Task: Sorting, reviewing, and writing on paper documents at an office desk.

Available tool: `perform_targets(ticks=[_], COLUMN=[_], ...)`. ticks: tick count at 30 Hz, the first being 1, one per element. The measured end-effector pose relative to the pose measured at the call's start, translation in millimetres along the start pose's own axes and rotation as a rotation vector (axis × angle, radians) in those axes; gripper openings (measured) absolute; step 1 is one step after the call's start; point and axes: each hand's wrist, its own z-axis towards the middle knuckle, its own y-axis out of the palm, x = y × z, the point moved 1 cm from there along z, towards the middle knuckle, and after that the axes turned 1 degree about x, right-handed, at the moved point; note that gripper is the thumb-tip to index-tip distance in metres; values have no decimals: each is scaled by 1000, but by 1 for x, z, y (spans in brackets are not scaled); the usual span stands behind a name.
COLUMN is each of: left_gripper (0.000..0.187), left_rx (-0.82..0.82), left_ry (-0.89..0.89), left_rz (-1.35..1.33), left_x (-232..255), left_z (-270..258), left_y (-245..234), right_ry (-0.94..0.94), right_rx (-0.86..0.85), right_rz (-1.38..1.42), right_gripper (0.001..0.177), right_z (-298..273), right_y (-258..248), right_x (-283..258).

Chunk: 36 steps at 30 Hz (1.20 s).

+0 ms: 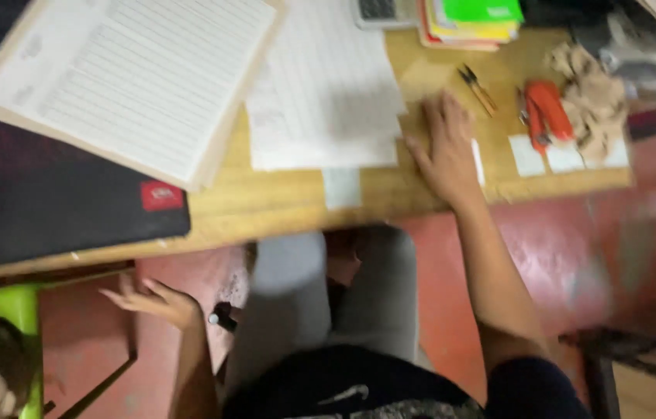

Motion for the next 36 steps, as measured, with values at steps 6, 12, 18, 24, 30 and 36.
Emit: perform_targets(ticks=[6,12,18,24,30,36], left_gripper=[60,63,105,114,123,48], left_rx=[177,-253,-378,-279,-253,-237], left_ry=[301,600,507,349,243,219], left_rz=[-168,-32,165,6,-316,-489], left_x=[169,267,202,170,138,153], left_z=[72,142,220,243,255,302], left_y=[-33,-16,43,64,82,79], right_ry=[-137,-63,-106,-139,-128,-75], right_rx=[46,-17,5,117,98,43], right_rz=[-58,50,-28,-31,-22,60], right_gripper=[64,63,70,70,72,62], right_z=[-2,-6,-3,-5,-10,-4], right_y=[5,0,18,3,24,3], right_x=[3,-7,10,2,18,7])
